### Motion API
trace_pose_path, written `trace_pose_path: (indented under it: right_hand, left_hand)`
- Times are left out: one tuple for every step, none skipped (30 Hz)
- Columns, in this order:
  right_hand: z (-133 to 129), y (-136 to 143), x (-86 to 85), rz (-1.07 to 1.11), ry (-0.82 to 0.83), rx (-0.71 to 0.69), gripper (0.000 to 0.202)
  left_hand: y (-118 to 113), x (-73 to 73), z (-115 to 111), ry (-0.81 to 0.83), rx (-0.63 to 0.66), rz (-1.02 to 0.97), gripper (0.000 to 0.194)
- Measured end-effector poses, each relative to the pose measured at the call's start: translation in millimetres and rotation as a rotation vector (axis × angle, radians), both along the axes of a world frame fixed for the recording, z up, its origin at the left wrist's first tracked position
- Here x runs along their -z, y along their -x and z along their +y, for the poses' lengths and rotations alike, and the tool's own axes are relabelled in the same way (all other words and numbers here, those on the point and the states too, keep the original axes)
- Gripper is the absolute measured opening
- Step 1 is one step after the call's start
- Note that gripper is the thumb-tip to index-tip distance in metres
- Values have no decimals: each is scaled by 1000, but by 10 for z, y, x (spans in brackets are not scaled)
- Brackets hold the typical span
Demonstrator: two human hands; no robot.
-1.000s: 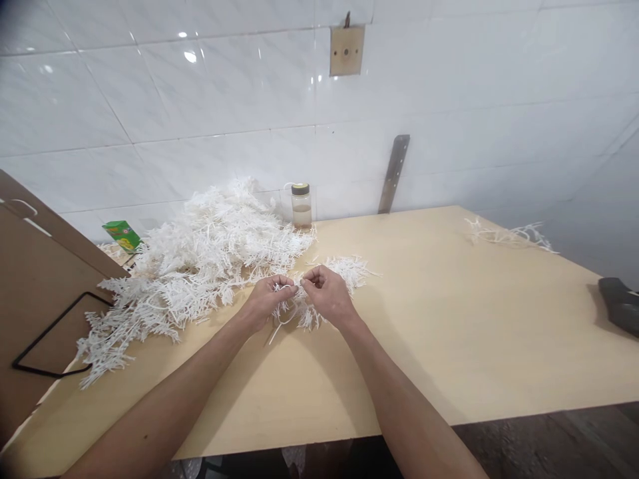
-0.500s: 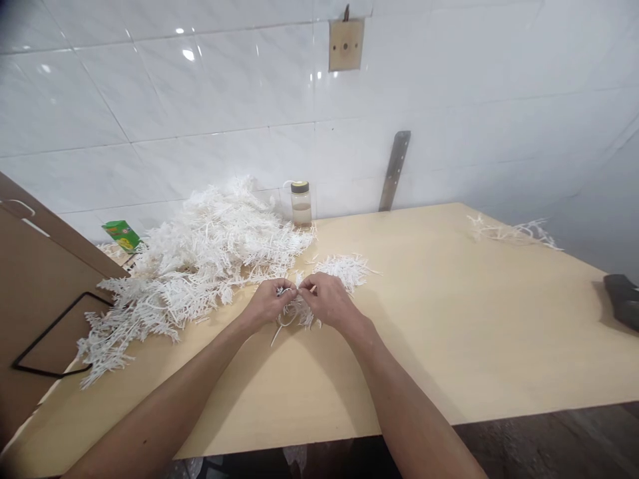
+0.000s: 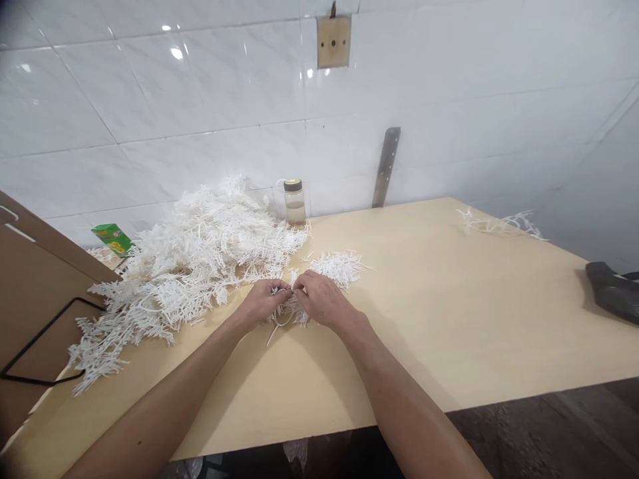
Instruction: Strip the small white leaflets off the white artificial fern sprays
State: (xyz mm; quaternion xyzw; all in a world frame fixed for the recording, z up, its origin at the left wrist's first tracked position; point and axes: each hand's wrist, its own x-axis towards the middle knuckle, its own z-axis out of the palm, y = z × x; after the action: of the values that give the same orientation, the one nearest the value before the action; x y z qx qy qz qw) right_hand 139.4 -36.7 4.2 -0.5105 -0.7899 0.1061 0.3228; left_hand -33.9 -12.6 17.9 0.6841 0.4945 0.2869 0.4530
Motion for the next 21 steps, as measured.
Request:
trace_pose_path:
  right_hand:
    - [-8,5,-7,-11,4,13,11]
    - [-16,13,-13,-27,9,31,11]
    - [-24,24,-17,-47,15,52,11]
    - [-31,37,-19,-70,22,72,11]
    - [-36,52,-18,-95,27,90,10]
    - [-40,69,-14,-121,32,102,10]
    - [-40,86,-8,-148,34,107,10]
    - [-38,104,2,-175,36,108,10]
    - [-33,121,14,-197,39,111,10]
    - [-24,137,27,-208,47,120,10]
    - [-13,150,42,-205,55,134,11]
    - [2,159,56,-188,62,151,11]
    - [18,162,68,-159,65,176,11]
    - [36,156,78,-121,63,212,10]
    - [54,140,85,-77,56,257,9]
    - [72,114,89,-26,51,307,8]
    - [89,78,90,31,53,358,7]
    - [105,33,90,91,62,400,6]
    - [119,-18,90,151,69,428,6]
    - [131,-71,89,207,69,440,6]
    - [142,-121,89,253,61,451,7]
  left_hand:
    - [-3,0,2,-5,6,-1,23]
    - [-6,4,6,-17,7,4,23]
    - [-10,12,9,-32,3,15,23]
    - [-14,21,13,-49,-5,33,22]
    - [-18,33,18,-64,-13,55,22]
    - [-20,45,21,-79,-18,78,21]
    - [-23,56,24,-94,-17,99,20]
    - [-25,65,26,-110,-12,114,19]
    - [-26,72,27,-125,0,125,18]
    - [-27,77,27,-137,14,129,17]
    - [-28,80,26,-144,24,126,17]
    - [-29,82,26,-143,26,115,16]
    - [-29,82,26,-130,28,99,16]
    - [-29,83,26,-111,30,79,16]
    - [-27,84,29,-93,32,59,16]
    - [-25,85,32,-84,26,39,16]
    - [-23,87,36,-85,17,22,16]
    - [-20,89,40,-98,5,6,17]
    - [-17,91,44,-116,-8,-11,18]
    - [-14,93,47,-130,-22,-31,19]
    - [-13,94,48,-133,-27,-50,21]
